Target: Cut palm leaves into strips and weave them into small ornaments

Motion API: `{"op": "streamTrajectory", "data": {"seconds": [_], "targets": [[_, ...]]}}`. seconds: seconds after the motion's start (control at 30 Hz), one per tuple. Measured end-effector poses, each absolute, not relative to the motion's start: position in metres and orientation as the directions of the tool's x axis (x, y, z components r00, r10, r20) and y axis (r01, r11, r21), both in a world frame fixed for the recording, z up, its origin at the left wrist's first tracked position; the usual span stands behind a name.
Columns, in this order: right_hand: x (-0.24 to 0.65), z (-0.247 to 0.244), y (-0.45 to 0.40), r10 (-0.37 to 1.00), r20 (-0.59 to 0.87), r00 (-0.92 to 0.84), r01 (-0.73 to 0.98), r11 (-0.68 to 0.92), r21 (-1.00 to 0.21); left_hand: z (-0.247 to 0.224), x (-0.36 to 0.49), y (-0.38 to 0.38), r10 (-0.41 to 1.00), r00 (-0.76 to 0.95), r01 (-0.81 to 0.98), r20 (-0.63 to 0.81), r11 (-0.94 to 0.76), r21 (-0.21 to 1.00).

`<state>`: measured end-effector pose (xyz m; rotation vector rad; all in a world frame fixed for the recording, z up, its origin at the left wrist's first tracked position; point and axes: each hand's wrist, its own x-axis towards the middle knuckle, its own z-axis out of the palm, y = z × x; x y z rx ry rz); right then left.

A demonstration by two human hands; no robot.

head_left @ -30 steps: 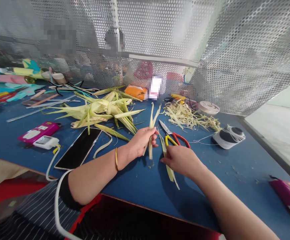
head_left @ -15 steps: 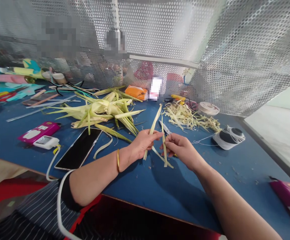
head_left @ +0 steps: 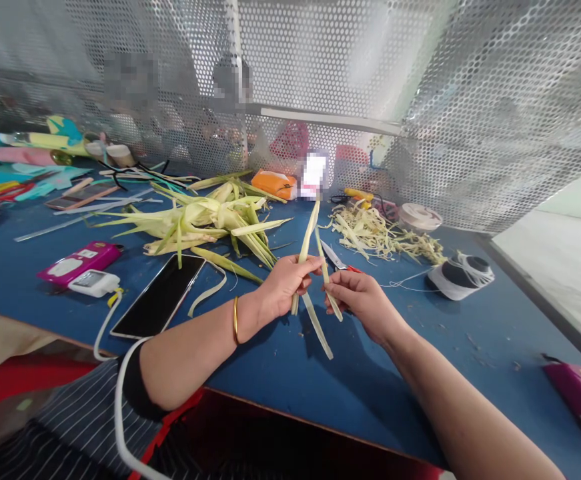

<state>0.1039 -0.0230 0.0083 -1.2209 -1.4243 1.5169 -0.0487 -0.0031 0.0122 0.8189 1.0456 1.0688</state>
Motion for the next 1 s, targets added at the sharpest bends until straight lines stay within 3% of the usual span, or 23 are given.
{"op": "streamTrajectory", "data": {"seconds": [0.1, 0.23, 0.37, 0.43, 0.5, 0.57, 0.63, 0.7, 0.77, 0.87, 1.0], "targets": [[0.102, 0.006, -0.023, 0.948, -0.135, -0.29, 0.081, -0.116, -0.99, 0.014, -0.048, -0.003, 0.953, 0.169, -0.361, -0.252, 0.298, 0.884], [0.099, 0.002, -0.023, 0.949, -0.115, -0.294, 0.114, -0.084, -0.99, 0.014, -0.048, -0.005, 0.947, 0.193, -0.322, -0.258, 0.31, 0.895], [0.099, 0.001, -0.025, 0.929, -0.133, -0.347, 0.266, -0.039, -0.963, 0.015, -0.053, -0.001, 0.944, 0.156, -0.328, -0.292, 0.328, 0.886], [0.098, 0.001, -0.029, 0.921, -0.127, -0.368, 0.488, 0.075, -0.869, 0.016, -0.057, 0.004, 0.946, 0.117, -0.38, -0.302, 0.323, 0.867], [0.096, -0.001, -0.033, 0.923, -0.085, -0.376, 0.715, 0.231, -0.66, 0.018, -0.061, 0.008, 0.954, 0.065, -0.42, -0.293, 0.292, 0.859], [0.095, -0.003, -0.035, 0.921, -0.053, -0.386, 0.828, 0.32, -0.46, 0.018, -0.063, 0.01, 0.958, 0.037, -0.43, -0.285, 0.273, 0.86], [0.096, -0.006, -0.035, 0.919, -0.059, -0.389, 0.849, 0.333, -0.41, 0.017, -0.063, 0.011, 0.955, 0.042, -0.422, -0.293, 0.283, 0.861], [0.098, -0.007, -0.03, 0.924, -0.076, -0.374, 0.818, 0.29, -0.497, 0.015, -0.062, 0.01, 0.951, 0.058, -0.41, -0.304, 0.3, 0.861], [0.103, -0.006, -0.023, 0.947, -0.086, -0.31, 0.714, 0.171, -0.679, 0.013, -0.06, 0.008, 0.95, 0.074, -0.395, -0.303, 0.307, 0.866], [0.109, -0.002, -0.014, 0.984, -0.113, -0.139, 0.396, -0.05, -0.917, 0.01, -0.057, 0.006, 0.954, 0.072, -0.348, -0.29, 0.297, 0.889], [0.107, 0.001, -0.015, 0.99, -0.121, -0.078, 0.056, -0.116, -0.992, 0.009, -0.052, 0.001, 0.957, 0.066, -0.233, -0.284, 0.291, 0.928]]}}
